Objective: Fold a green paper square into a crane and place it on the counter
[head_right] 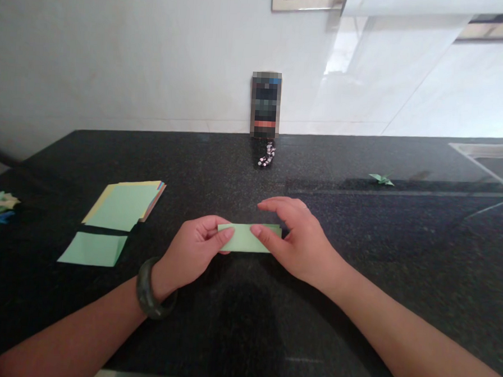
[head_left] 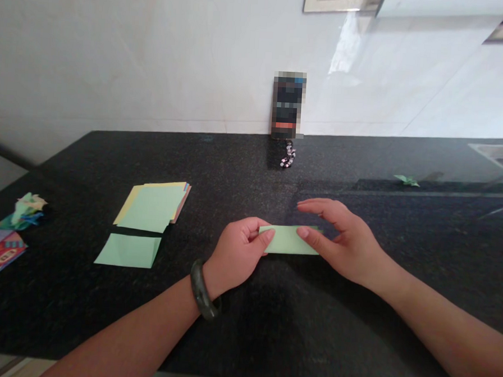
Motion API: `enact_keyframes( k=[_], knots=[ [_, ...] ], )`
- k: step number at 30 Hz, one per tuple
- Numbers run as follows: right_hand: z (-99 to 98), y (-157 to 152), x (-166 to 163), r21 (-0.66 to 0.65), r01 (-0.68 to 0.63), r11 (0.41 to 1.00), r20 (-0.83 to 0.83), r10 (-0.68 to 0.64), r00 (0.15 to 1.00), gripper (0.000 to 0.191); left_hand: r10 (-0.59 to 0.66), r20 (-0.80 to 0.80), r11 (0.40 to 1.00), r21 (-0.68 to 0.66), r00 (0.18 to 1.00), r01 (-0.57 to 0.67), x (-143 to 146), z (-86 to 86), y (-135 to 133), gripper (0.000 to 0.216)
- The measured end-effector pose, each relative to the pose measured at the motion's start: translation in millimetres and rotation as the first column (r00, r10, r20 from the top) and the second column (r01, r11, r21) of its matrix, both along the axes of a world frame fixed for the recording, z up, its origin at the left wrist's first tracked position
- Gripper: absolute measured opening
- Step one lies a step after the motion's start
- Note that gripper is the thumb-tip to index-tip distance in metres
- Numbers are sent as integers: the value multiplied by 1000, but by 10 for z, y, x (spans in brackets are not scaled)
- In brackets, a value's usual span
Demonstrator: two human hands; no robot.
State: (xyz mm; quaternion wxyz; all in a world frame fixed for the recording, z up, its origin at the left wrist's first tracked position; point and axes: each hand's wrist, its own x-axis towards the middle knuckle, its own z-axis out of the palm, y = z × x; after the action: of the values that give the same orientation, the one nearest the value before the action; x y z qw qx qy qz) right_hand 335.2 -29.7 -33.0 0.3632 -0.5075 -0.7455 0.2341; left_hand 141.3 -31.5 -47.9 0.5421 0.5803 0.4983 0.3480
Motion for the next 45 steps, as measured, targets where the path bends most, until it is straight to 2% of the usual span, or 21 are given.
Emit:
enact_keyframes(
  k=[3,6,9,15,18,23,27,33,36,38,40,42,45],
  knots=[
    [95,-35,-39,79,-207,975,197,188,962,14,-53,-175,974,208,983,89,-1,44,-53,18],
    [136,-52,-72,63,-254,965,256,230,939,14,-60,-277,938,314,959,149,7,82,-79,20],
    [123,-54,-85,68,-236,969,244,214,946,15,-69,-255,944,295,964,145,25,78,-82,19],
    [72,-55,-103,69,-264,962,236,242,941,16,-85,-132,980,169,988,107,73,69,-58,13],
    [53,-57,-118,39,-260,965,223,246,943,17,-67,-124,988,132,990,83,80,70,-46,13],
    [17,-50,-124,-51,-204,978,110,208,972,16,-44,-86,997,62,995,49,60,25,-28,18],
    [1,-36,-115,-135,-180,974,55,189,980,15,-3,-89,998,70,996,9,37,25,-9,19],
    [0,20,-106,-183,-153,971,27,160,987,17,36,-81,991,131,996,-25,50,29,11,20],
    [24,83,-92,-255,-143,956,-40,137,990,20,61,25,996,63,998,-62,84,40,42,19],
    [45,130,-83,-335,-136,932,-134,96,986,22,92,180,995,-41,979,-85,119,69,63,20],
    [65,173,-82,-406,-126,905,-232,32,972,25,182,321,978,-160,929,-136,168,111,70,29],
    [80,206,-91,-433,-119,893,-300,-19,954,26,243,395,950,-281,886,-136,233,151,59,30],
    [83,233,-122,-418,-92,904,-356,-70,932,24,304,459,920,-368,835,-133,346,184,34,29]
  ],
)
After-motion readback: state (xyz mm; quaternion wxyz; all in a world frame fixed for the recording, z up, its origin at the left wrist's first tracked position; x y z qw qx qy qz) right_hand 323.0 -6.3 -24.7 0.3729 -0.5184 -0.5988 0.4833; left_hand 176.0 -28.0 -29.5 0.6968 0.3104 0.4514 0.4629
